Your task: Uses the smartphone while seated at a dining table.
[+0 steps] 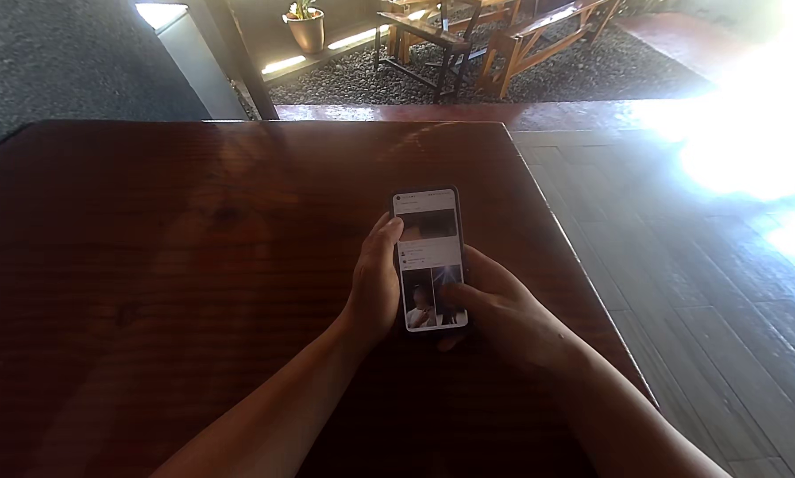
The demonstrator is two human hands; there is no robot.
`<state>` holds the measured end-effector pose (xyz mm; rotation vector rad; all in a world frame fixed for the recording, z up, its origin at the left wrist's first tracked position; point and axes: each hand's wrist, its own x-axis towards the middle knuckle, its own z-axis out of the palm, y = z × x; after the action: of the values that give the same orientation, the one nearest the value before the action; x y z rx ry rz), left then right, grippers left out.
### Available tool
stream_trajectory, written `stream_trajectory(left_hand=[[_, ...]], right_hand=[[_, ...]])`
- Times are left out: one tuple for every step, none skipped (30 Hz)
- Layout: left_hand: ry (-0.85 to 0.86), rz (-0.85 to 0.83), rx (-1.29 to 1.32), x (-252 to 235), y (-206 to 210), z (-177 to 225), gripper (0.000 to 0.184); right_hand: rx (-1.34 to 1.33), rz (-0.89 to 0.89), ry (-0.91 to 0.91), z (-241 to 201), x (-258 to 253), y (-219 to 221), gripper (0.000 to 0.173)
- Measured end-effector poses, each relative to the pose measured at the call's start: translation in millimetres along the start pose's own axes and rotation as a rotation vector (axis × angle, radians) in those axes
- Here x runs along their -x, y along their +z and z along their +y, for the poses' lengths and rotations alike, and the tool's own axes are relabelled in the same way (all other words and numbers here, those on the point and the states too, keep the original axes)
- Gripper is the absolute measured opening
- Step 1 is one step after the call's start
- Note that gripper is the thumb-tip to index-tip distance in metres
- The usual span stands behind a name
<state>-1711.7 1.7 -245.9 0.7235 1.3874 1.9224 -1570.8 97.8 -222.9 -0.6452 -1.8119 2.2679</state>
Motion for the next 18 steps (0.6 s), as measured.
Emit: stream_trajectory(left_hand=[[0.003, -0.006, 0.011, 0.0, 0.0, 0.0, 0.048], [0.008, -0.008, 0.014, -0.2, 0.0, -0.1, 0.048], [0.008, -0.009, 0.010, -0.1, -0.3, -0.1, 0.049], [0.007, -0.007, 0.003, 0.0, -0.4, -0.1, 0.049], [0.005, -0.008, 0.000, 0.1, -0.8, -0.2, 0.049], [0.004, -0.005, -0.002, 0.1, -1.1, -0.3, 0.049], [0.003, -0.002, -0.006, 0.1, -1.2, -0.5, 0.049], [0.000, 0.000, -0.008, 0.2, -1.3, -0.8, 0.049], [-0.007, 0.005, -0.010, 0.3, -1.4, -1.2, 0.049], [-0.013, 0.010, -0.010, 0.3, -1.5, -1.4, 0.050], [-0.016, 0.012, -0.014, 0.1, -1.3, -1.4, 0.050], [-0.019, 0.015, -0.016, 0.1, -1.0, -1.3, 0.050], [-0.021, 0.011, -0.020, 0.2, -0.9, -0.9, 0.050], [-0.020, 0.013, -0.028, 0.2, -0.6, -0.5, 0.050], [-0.023, 0.018, -0.035, 0.2, -0.2, -0.1, 0.051], [-0.027, 0.028, -0.039, 0.4, 0.1, 0.0, 0.051], [-0.034, 0.045, -0.042, 0.6, 0.3, -0.3, 0.051], [-0.048, 0.054, -0.049, 1.0, 0.0, -0.2, 0.052]], right_hand=[[0.002, -0.003, -0.004, 0.1, 0.0, 0.0, 0.030], [0.006, -0.006, -0.007, 0.1, 0.0, -0.2, 0.030], [0.010, -0.006, -0.008, 0.0, 0.0, -0.3, 0.030], [0.013, -0.004, -0.007, -0.1, 0.0, -0.3, 0.030], [0.012, -0.003, -0.006, 0.0, -0.2, -0.4, 0.031], [0.009, -0.003, -0.003, 0.0, -0.3, -0.4, 0.032], [0.004, 0.000, 0.002, -0.3, -0.4, -0.3, 0.032], [0.000, 0.005, 0.009, -0.3, -0.4, -0.2, 0.031], [-0.005, 0.011, 0.015, -0.1, -0.4, 0.0, 0.030], [-0.009, 0.014, 0.016, 0.1, -0.5, 0.0, 0.029], [-0.014, 0.019, 0.019, 0.2, -0.6, 0.1, 0.029], [-0.020, 0.026, 0.023, 0.3, -0.7, 0.3, 0.028], [-0.026, 0.030, 0.025, 0.7, -0.8, 0.2, 0.027], [-0.037, 0.033, 0.028, 1.2, -1.1, 0.0, 0.027], [-0.044, 0.035, 0.030, 1.2, -1.2, 0.0, 0.027], [-0.048, 0.038, 0.032, 1.0, -1.1, 0.1, 0.027], [-0.054, 0.042, 0.036, 0.8, -1.0, 0.1, 0.028], [-0.056, 0.049, 0.044, 0.4, -0.8, 0.4, 0.029]])
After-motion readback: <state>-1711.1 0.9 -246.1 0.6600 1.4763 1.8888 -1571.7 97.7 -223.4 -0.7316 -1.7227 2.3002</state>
